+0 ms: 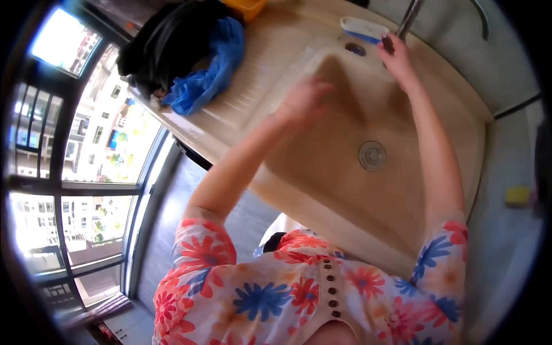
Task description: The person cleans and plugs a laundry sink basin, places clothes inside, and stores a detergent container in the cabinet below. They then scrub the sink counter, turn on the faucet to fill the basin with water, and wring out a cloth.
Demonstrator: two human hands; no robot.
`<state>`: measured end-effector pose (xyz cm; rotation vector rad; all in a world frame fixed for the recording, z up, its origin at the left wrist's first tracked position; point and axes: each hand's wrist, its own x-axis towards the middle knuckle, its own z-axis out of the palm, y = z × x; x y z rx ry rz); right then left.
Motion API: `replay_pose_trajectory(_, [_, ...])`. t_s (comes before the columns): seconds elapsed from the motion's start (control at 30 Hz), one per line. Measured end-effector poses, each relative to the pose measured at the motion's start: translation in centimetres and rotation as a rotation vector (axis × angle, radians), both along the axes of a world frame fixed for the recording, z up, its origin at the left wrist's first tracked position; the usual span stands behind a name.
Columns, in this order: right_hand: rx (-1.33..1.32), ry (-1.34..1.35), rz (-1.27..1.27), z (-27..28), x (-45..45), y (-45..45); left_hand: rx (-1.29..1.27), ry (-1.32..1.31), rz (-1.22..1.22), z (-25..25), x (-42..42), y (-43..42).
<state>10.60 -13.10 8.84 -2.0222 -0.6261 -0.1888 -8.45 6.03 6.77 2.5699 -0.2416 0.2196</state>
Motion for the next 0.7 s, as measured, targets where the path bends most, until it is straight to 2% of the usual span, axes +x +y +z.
replay_pose_trajectory(0.07, [0.002, 0.013, 0.008, -1.2, 0.9, 0.2, 0.024, -0.175, 0.220, 2.0, -0.6, 5.3])
replay_pose_trajectory(0.13, [0.013, -0.042, 0.038, -1.8, 1.1, 0.0, 0.269, -0.272, 0.417, 3.1, -1.1, 10.9])
replay_pose_trajectory(0.2, [0.010, -0.037, 0.070, -2.0, 1.3, -0.9, 0.496, -0.045, 0.688, 4.5, -2.1, 12.6])
replay_pose_trajectory(0.3, [0.012, 0.012, 0.127, -2.0, 0.7, -1.5, 0.645, 0.287, 0.833, 2.5, -2.4, 15.1])
replay_pose_trajectory(0.4, [0.127, 0.028, 0.168, -2.1, -0.7, -2.4, 0.542, 0.297, 0.820, 2.2, -1.9, 16.4])
replay_pose_trajectory(0.5, [0.304, 0.148, 0.115, -1.3, -3.3, -4.0, 0.355, 0.044, 0.744, 3.0, -2.6, 16.9])
replay_pose_trajectory(0.53, [0.323, 0.211, 0.059, -1.4, -4.9, -4.9, 0.232, -0.050, 0.698, 3.3, -2.8, 17.2])
replay_pose_trajectory(0.57, [0.345, 0.273, 0.001, -1.7, -6.4, -6.2, 0.021, 0.011, 0.614, 5.5, -3.3, 15.5])
replay_pose_trajectory(0.63, [0.254, 0.633, -0.022, -3.5, -9.2, -9.1, -0.400, 0.029, 0.482, 7.9, -4.0, 12.6])
replay_pose_trajectory(0.67, [0.213, 0.811, -0.023, -4.7, -10.5, -10.4, -0.519, 0.071, 0.457, 9.5, -4.4, 10.1])
replay_pose_trajectory(0.7, [0.283, 0.938, 0.031, -5.9, -12.2, -11.2, -0.625, 0.071, 0.376, 10.3, -4.4, 8.2])
